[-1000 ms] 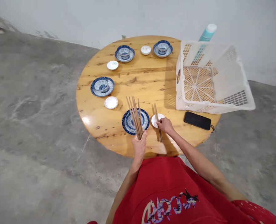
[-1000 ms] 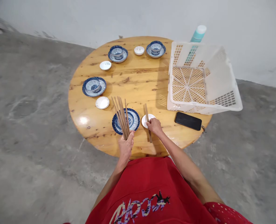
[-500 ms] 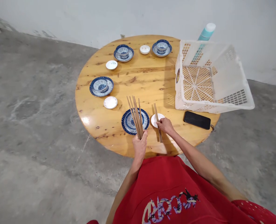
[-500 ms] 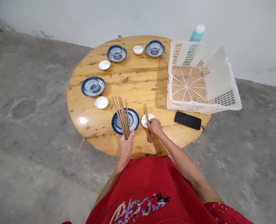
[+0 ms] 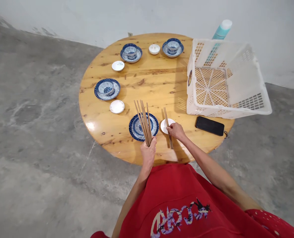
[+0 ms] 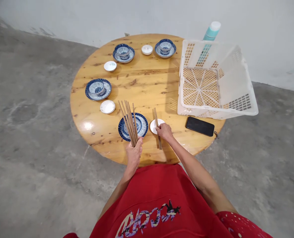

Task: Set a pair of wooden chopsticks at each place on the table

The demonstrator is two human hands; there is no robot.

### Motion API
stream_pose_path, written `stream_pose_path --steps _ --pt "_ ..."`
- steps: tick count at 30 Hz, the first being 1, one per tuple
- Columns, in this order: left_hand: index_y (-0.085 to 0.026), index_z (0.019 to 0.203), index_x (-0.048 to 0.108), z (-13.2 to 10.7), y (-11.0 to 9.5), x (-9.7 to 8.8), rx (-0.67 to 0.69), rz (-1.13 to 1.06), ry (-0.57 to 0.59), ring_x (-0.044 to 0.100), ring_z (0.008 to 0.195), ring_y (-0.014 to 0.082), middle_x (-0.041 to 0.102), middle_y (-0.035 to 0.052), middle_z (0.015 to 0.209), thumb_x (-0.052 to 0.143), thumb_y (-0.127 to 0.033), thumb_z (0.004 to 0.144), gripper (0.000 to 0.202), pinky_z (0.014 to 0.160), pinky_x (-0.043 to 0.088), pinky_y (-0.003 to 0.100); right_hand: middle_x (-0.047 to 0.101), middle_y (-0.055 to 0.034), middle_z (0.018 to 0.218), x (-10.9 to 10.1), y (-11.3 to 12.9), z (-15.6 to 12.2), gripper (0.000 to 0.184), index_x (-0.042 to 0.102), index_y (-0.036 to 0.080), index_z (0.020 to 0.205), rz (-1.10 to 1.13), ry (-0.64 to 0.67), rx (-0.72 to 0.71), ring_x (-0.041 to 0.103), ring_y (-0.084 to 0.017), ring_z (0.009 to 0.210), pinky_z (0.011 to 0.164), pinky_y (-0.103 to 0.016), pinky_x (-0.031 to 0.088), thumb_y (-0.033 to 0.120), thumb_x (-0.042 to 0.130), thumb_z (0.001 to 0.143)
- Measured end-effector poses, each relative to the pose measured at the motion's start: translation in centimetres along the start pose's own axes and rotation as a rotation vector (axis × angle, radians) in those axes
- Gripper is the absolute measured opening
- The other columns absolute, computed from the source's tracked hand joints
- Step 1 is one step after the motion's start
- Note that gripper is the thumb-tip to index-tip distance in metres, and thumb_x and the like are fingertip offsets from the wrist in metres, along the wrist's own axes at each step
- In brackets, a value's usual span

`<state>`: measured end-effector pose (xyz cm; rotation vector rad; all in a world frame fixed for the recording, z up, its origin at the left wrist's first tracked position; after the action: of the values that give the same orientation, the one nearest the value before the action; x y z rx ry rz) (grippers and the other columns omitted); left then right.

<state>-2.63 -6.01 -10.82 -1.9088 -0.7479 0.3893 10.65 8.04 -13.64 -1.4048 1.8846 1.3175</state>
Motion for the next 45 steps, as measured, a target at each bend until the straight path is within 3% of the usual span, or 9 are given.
stream_pose_path --steps 6,11,16,22,26,31,34,38,45 --pt "-0.014 0.083 0.064 -0.3 -0.4 -0.2 -0.007 -0.009 -0.006 0.033 0.04 0.002 0.046 -0.0079 0.056 0.072 -0.043 0.071 0.033 0.039 0.025 0.016 0.074 -0.0089 0.076 -1.3 -0.2 -1.1 0.026 0.074 0.015 0.08 0.087 -0.064 -0.011 0.068 -0.021 0.08 0.068 -0.024 0.042 0.034 0.058 0.085" --pt "-0.013 0.083 0.065 -0.9 -0.7 -0.5 -0.03 0.011 0.034 0.032 0.04 0.0016 0.046 -0.0078 0.056 0.073 -0.044 0.069 0.035 0.039 0.024 0.017 0.072 -0.0058 0.074 -2.3 -2.1 -4.5 0.028 0.072 0.015 0.086 0.284 -0.164 -0.031 0.066 -0.017 0.064 0.065 -0.025 0.044 0.035 0.053 0.086" --pt "-0.011 0.083 0.066 -2.2 -0.4 -0.5 -0.124 0.016 0.175 0.033 0.04 0.0015 0.05 -0.0054 0.06 0.075 -0.05 0.066 0.043 0.036 0.022 0.017 0.065 -0.0016 0.065 -0.7 -3.4 -9.7 0.029 0.066 0.017 0.08 0.551 -0.07 -0.074 0.059 -0.015 0.051 0.054 -0.024 0.044 0.04 0.049 0.084" --pt "-0.011 0.082 0.068 -3.5 -0.2 -0.7 -0.174 0.023 0.266 0.032 0.038 0.0013 0.05 -0.005 0.061 0.074 -0.055 0.068 0.047 0.035 0.021 0.018 0.066 -0.0005 0.071 0.7 -2.0 -12.9 0.03 0.066 0.019 0.083 0.634 0.076 -0.17 0.058 -0.013 0.052 0.053 -0.022 0.043 0.044 0.048 0.086" --pt "-0.012 0.083 0.069 -3.6 -0.2 -1.6 -0.153 0.001 0.194 0.033 0.038 0.001 0.053 -0.0046 0.063 0.073 -0.054 0.069 0.045 0.035 0.02 0.018 0.068 -0.0013 0.074 0.5 -2.4 -12.2 0.029 0.067 0.019 0.082 0.58 0.023 -0.165 0.059 -0.013 0.057 0.057 -0.022 0.044 0.042 0.049 0.085" --pt "-0.012 0.083 0.069 -3.9 0.2 -3.4 -0.128 -0.063 0.078 0.034 0.04 0.0004 0.053 -0.005 0.063 0.075 -0.05 0.07 0.041 0.036 0.022 0.017 0.065 -0.0016 0.066 0.1 -6.3 -8.4 0.029 0.063 0.017 0.074 0.718 -0.141 0.013 0.056 -0.013 0.051 0.051 -0.023 0.042 0.044 0.052 0.08" --pt "-0.012 0.082 0.069 -4.4 0.6 -4.4 -0.135 -0.08 0.006 0.033 0.039 -0.0002 0.053 -0.0052 0.064 0.077 -0.048 0.067 0.041 0.036 0.021 0.016 0.065 -0.0024 0.066 0.2 -7.8 -5.8 0.03 0.062 0.016 0.07 0.76 -0.153 0.067 0.053 -0.012 0.048 0.048 -0.023 0.04 0.045 0.056 0.078" --pt "-0.011 0.082 0.068 -5.3 1.3 -5.2 -0.143 -0.106 -0.042 0.032 0.039 -0.0006 0.052 -0.0055 0.064 0.077 -0.047 0.068 0.04 0.035 0.02 0.016 0.065 -0.0029 0.064 0.9 -7.5 -3.4 0.03 0.062 0.015 0.071 0.836 -0.095 0.122 0.053 -0.01 0.045 0.045 -0.021 0.038 0.043 0.059 0.078" --pt "-0.011 0.083 0.068 -6.8 2.2 -5.6 -0.162 -0.112 -0.123 0.033 0.039 -0.0005 0.052 -0.0054 0.064 0.077 -0.048 0.067 0.041 0.034 0.02 0.016 0.067 -0.0036 0.065 2.0 -6.0 -1.5 0.03 0.063 0.014 0.071 0.857 -0.038 0.15 0.052 -0.008 0.044 0.044 -0.018 0.04 0.041 0.06 0.082"
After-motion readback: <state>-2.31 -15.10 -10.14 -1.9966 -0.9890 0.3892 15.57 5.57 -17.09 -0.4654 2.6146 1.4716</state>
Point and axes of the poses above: each hand's wrist, its own z-axis towards the middle knuckle, its own x-axis out of the palm, y = z × x, the point moved 2 cm from there along z, towards the middle knuckle
